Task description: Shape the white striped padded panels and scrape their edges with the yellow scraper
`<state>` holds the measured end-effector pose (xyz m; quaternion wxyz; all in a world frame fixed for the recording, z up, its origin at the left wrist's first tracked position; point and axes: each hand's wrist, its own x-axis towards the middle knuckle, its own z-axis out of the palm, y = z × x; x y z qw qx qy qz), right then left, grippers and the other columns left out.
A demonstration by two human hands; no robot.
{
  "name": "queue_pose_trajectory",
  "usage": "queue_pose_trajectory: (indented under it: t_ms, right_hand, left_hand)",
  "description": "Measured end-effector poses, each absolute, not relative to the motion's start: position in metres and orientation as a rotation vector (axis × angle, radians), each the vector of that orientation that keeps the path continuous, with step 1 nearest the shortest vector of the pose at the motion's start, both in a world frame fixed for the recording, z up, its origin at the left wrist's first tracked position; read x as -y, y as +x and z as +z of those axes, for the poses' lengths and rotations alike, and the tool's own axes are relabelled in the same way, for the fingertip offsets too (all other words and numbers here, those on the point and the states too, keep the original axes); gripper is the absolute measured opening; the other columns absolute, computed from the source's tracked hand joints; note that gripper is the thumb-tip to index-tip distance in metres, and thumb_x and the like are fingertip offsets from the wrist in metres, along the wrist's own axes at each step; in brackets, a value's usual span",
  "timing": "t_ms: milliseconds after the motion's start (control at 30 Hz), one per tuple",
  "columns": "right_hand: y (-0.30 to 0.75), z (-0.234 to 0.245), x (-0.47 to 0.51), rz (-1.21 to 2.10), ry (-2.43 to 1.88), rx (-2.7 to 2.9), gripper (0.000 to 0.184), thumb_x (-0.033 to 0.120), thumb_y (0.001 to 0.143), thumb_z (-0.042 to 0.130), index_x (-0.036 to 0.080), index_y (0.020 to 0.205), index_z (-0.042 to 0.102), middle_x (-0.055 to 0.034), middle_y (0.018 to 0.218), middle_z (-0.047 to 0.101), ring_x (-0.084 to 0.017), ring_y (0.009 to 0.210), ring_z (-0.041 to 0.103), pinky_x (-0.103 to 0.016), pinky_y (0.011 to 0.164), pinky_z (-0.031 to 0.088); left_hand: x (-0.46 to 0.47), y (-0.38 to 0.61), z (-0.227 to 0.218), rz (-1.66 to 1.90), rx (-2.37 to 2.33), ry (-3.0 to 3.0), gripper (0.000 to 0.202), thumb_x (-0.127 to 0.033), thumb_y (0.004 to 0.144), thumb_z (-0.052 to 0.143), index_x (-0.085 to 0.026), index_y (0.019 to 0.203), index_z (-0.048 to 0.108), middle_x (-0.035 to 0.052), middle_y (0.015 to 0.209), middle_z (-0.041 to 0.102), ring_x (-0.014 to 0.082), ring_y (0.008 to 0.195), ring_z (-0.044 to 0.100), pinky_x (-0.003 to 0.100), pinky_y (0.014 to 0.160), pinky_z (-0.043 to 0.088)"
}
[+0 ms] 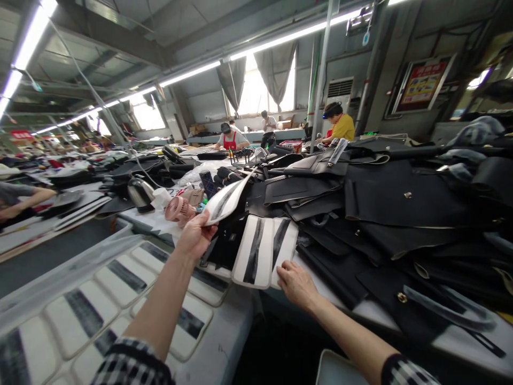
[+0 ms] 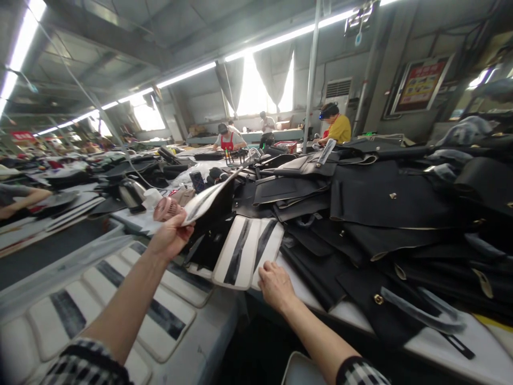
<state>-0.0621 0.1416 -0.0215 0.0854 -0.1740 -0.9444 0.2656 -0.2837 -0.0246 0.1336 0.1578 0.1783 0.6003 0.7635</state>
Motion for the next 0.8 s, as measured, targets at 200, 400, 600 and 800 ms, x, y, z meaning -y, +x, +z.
queue_pose_trajectory:
  t_ms: [200, 400, 600, 800]
  right_hand:
    - [-0.069, 0.001, -0.170, 1.473, -0.606, 2.485, 0.047, 0.052, 0.094, 0.045, 0.013, 0.100, 0.070, -0.0134, 0.115, 0.067, -0.028, 0.109, 0.059, -0.040, 0.099, 0.042]
    - [-0.037, 0.072, -0.141, 2.328, -0.423, 1.613, 0.067, 0.070, 0.092, 0.041, 0.015, 0.124, 0.060, -0.0141, 0.127, 0.065, -0.022, 0.103, 0.068, -0.035, 0.090, 0.053]
    - [-0.006, 0.084, -0.103, 2.449, -0.617, 1.199, 0.041, 0.040, 0.074, 0.082, 0.012, 0.100, 0.068, -0.0098, 0.083, 0.075, -0.021, 0.067, 0.069, -0.035, 0.069, 0.058]
    - [0.023, 0.070, -0.087, 2.517, -0.553, 1.227, 0.036, 0.038, 0.072, 0.084, 0.014, 0.096, 0.071, -0.0066, 0.079, 0.075, -0.020, 0.068, 0.070, -0.030, 0.066, 0.057]
  left_hand:
    - [0.053, -0.229, 0.146, 2.183, -1.535, 0.674, 0.027, -0.030, 0.082, 0.074, -0.015, 0.102, 0.065, 0.0036, 0.091, 0.068, 0.0124, 0.070, 0.063, 0.017, 0.053, 0.053]
    - [0.075, -0.129, 0.074, 2.060, -1.465, 0.518, 0.038, -0.043, 0.080, 0.076, -0.023, 0.109, 0.063, 0.0006, 0.094, 0.072, 0.0182, 0.086, 0.068, 0.025, 0.074, 0.056]
    - [0.093, -0.101, 0.048, 1.878, -1.218, 0.549, 0.078, -0.077, 0.060, 0.074, -0.022, 0.115, 0.066, 0.0082, 0.105, 0.073, 0.0297, 0.099, 0.068, 0.031, 0.074, 0.054]
    - [0.070, -0.101, 0.085, 1.729, -1.270, 0.481, 0.059, -0.047, 0.074, 0.080, -0.018, 0.122, 0.063, 0.0121, 0.105, 0.074, 0.0280, 0.088, 0.071, 0.033, 0.073, 0.056]
